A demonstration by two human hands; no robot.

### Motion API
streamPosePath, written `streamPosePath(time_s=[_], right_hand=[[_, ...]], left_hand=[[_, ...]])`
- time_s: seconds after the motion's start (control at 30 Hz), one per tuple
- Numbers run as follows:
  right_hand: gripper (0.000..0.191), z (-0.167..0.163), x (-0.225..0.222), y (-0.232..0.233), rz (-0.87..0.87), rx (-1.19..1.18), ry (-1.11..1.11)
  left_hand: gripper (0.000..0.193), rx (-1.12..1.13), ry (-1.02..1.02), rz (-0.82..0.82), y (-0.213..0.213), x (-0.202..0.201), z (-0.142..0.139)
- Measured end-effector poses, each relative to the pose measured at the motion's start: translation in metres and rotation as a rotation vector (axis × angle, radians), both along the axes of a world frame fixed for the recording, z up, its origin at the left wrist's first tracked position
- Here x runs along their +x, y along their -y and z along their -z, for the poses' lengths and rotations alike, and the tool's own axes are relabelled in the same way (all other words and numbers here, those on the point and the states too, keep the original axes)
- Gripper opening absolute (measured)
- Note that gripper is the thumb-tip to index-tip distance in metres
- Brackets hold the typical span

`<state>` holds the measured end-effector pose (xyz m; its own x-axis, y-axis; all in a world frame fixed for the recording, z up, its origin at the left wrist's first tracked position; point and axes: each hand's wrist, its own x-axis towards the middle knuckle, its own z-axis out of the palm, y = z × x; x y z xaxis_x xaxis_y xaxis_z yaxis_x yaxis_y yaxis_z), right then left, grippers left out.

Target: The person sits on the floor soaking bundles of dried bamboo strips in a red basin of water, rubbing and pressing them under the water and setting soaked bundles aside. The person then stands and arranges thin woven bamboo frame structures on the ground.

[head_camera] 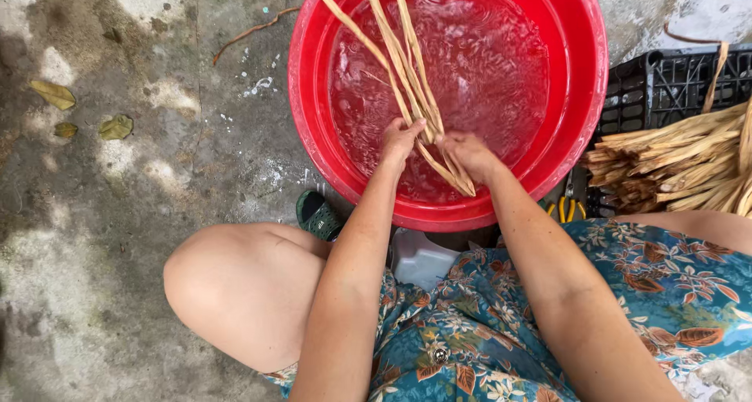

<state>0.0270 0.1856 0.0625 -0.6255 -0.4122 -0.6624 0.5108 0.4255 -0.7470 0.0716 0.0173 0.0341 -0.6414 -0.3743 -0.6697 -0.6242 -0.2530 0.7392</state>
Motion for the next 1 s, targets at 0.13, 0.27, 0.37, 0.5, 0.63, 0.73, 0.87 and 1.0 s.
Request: streamPosePath(time_s=[0.13, 0.27, 0.37, 0.5, 0.63, 0.73, 0.87, 1.0], right_hand=[[0.040, -0.009, -0.013, 0.009, 0.028, 0.115, -0.364], [0.029, -0.002, -0.019, 0.010, 0.018, 0.308, -0.432], [0.027, 0.005, -0.030, -0.009, 0.306, 0.332, -0.148], [0.023, 0.004, -0.042, -0.036, -0.058, 0.706, -0.566], [0.018, -0.013, -0.028, -0.019, 0.048, 0.647, -0.997], [0.006, -0.029, -0.011, 0.016, -0.094, 0.485, -0.873], [0.044, -0.032, 0.025, 0.038, -0.404, 0.565, -0.759], [0.047, -0.026, 0.032, 0.035, -0.581, 0.718, -0.624]], left_hand=[[0.030, 0.040, -0.022, 0.010, 0.005, 0.000, -0.003], [0.034, -0.092, 0.057, 0.016, 0.013, 0.000, 0.005], [0.033, -0.413, -0.006, -0.031, 0.025, 0.005, 0.013], [0.026, -0.196, -0.186, -0.263, 0.046, 0.010, 0.013], [0.028, -0.086, -0.311, -0.350, 0.060, -0.002, -0.002], [0.033, -0.081, -0.367, -0.295, 0.067, -0.012, -0.023], [0.049, -0.122, -0.437, -0.289, 0.073, -0.014, -0.042], [0.083, -0.338, -0.281, -0.162, 0.067, 0.000, -0.039]])
